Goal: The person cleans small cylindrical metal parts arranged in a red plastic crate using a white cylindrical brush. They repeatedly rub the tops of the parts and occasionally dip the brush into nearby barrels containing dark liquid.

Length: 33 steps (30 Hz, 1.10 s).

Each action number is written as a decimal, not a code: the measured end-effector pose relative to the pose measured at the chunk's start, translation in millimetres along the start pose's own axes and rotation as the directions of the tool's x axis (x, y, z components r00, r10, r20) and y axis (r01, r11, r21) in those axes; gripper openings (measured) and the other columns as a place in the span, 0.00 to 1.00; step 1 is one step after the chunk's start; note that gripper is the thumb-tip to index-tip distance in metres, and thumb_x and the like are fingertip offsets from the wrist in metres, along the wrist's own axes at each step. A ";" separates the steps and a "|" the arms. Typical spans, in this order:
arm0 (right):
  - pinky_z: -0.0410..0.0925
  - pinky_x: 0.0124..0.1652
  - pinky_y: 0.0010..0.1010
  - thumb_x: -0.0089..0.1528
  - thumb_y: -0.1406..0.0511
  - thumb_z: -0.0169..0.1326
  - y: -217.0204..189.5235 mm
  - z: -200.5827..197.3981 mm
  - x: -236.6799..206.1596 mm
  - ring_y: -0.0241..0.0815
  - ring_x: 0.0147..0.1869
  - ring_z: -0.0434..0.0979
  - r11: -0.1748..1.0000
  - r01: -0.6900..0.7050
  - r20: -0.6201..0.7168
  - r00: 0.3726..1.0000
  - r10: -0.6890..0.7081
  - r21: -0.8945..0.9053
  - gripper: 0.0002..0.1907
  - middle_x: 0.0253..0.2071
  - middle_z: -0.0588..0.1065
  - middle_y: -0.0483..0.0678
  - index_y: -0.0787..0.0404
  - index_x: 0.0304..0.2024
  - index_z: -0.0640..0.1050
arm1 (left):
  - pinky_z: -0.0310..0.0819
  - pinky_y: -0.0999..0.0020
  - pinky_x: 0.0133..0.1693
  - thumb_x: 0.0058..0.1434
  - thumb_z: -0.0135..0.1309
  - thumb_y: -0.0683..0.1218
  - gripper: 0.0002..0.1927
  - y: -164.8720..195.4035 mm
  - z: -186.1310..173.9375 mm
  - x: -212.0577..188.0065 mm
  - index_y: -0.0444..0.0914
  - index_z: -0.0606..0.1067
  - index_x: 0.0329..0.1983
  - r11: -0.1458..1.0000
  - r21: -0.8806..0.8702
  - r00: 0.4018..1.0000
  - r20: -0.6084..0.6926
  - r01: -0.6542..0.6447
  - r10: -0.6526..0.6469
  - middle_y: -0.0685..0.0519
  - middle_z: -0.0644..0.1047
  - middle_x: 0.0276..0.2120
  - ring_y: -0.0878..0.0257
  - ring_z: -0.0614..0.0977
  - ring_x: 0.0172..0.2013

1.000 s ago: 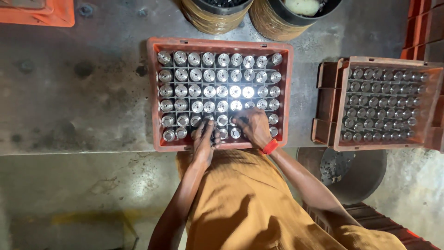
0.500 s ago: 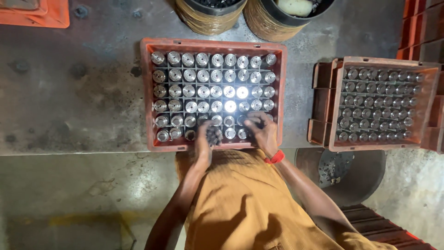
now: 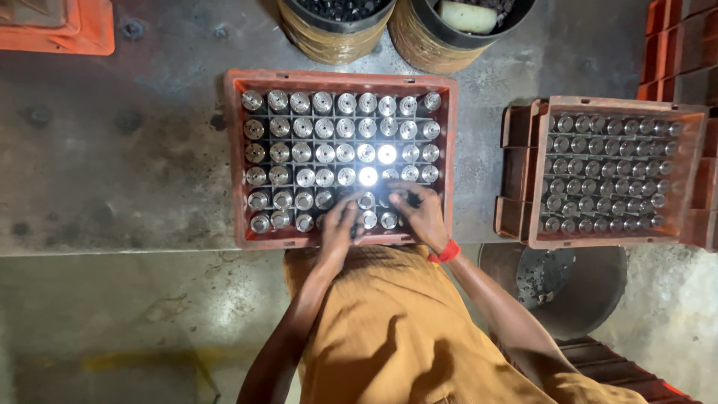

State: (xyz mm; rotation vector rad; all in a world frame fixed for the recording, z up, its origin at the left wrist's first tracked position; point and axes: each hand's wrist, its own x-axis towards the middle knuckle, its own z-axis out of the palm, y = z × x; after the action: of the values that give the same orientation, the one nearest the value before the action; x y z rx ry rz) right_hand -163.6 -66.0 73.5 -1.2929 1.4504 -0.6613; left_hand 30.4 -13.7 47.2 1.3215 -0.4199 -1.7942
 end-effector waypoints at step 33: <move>0.71 0.45 0.31 0.65 0.65 0.60 21.2 -25.1 -17.0 0.38 0.43 0.78 0.948 -0.151 0.311 0.948 0.058 0.281 0.15 0.42 0.81 0.46 0.64 0.53 0.82 | 0.55 0.78 0.19 0.68 0.53 0.50 0.14 -1.6 39.0 11.4 0.45 0.71 0.55 0.972 -0.006 0.947 0.226 0.237 -0.229 0.59 0.70 0.26 0.73 0.66 0.20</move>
State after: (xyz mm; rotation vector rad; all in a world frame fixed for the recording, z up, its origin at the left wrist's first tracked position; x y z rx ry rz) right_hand -196.5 -50.0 68.0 -1.0176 1.1121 -0.5620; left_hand -6.3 -29.7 54.1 1.1886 -0.3644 -2.1508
